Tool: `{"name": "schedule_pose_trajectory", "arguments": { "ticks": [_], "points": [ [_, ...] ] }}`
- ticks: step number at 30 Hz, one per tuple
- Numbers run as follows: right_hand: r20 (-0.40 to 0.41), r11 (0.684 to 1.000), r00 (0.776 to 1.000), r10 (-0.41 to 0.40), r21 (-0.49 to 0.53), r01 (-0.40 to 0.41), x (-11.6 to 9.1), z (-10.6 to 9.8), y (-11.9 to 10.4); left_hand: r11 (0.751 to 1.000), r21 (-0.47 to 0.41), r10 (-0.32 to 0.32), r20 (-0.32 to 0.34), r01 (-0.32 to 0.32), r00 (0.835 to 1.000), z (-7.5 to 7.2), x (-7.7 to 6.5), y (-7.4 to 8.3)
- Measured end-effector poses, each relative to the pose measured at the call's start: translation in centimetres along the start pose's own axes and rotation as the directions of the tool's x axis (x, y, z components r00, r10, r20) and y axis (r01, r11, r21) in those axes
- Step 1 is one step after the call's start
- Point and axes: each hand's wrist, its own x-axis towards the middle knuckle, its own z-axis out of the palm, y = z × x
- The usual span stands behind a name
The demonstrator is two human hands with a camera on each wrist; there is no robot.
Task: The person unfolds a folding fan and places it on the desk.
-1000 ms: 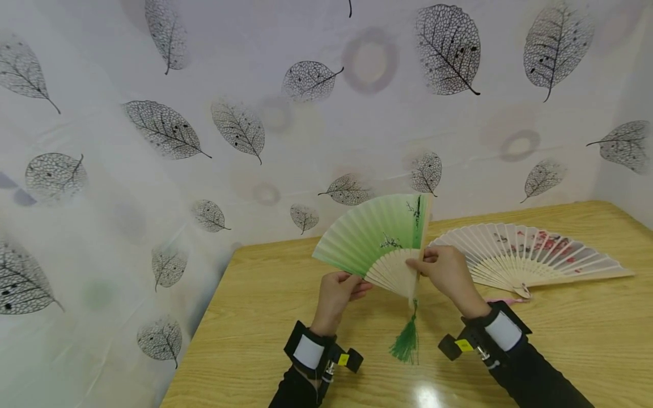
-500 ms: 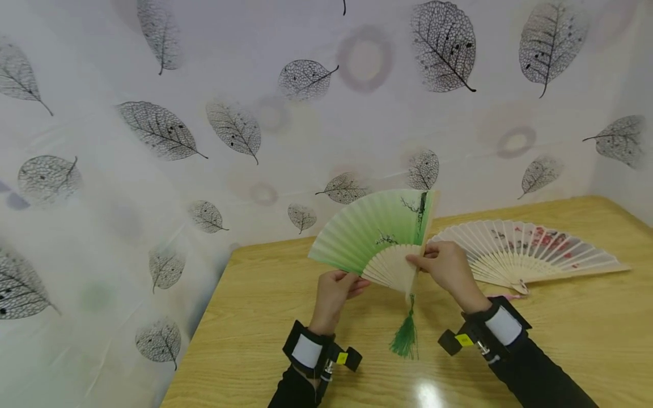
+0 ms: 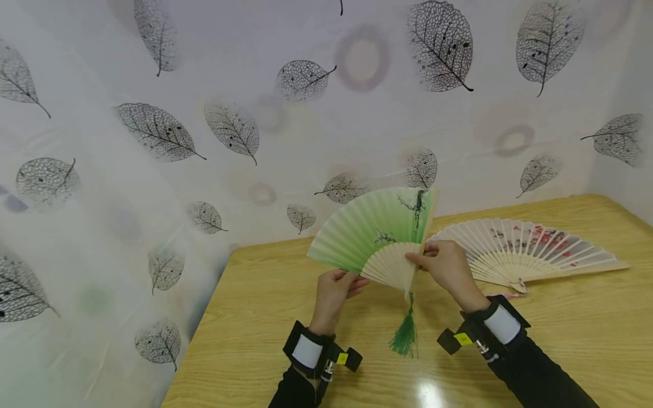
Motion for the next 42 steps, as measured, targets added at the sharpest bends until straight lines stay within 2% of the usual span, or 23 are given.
{"name": "schedule_pose_trajectory", "arguments": {
  "ticks": [10, 14, 15, 18, 21, 22, 25, 32, 42],
  "points": [
    [-0.03, 1.0, 1.0, -0.006, 0.011, 0.007, 0.0, -0.2, 0.0, 1.0, -0.018, 0.001, -0.022, -0.001, 1.0, 0.1, 0.0, 0.0],
    [-0.033, 1.0, 0.999, 0.004, 0.02, -0.003, -0.1, -0.2, -0.1, 0.999, -0.016, 0.037, -0.02, -0.037, 0.999, 0.1, 0.0, -0.2],
    [-0.034, 1.0, 0.999, 0.006, 0.021, -0.005, -0.1, -0.2, -0.1, 0.997, -0.019, 0.081, -0.01, -0.081, 0.997, -0.1, 0.8, -1.3],
    [-0.035, 1.0, 0.999, 0.009, 0.025, -0.008, -0.1, -0.3, -0.2, 0.996, -0.022, 0.091, -0.011, -0.091, 0.996, 0.0, 0.8, -1.4],
    [-0.034, 0.999, 0.999, 0.013, 0.038, -0.012, -0.2, -0.3, -0.2, 0.997, -0.027, 0.066, -0.015, -0.066, 0.998, 0.0, 0.7, -1.2],
    [-0.036, 0.999, 0.999, 0.015, 0.041, -0.014, -0.2, -0.4, -0.2, 0.999, -0.028, 0.024, -0.025, -0.025, 0.999, 0.1, -0.1, -0.1],
    [-0.043, 0.999, 0.999, 0.019, 0.044, -0.017, -0.2, -0.4, -0.2, 0.999, -0.033, 0.003, -0.028, -0.004, 1.0, 0.1, -0.1, 0.0],
    [-0.048, 0.999, 0.999, 0.02, 0.038, -0.018, -0.1, -0.5, -0.2, 0.999, -0.037, 0.006, -0.028, -0.007, 1.0, 0.1, 0.0, 0.0],
    [-0.041, 0.995, 0.999, 0.035, 0.091, -0.031, -0.2, -0.4, -0.2, 0.999, -0.035, 0.008, -0.047, -0.01, 0.999, 0.2, -0.1, 0.1]
  ]
}}
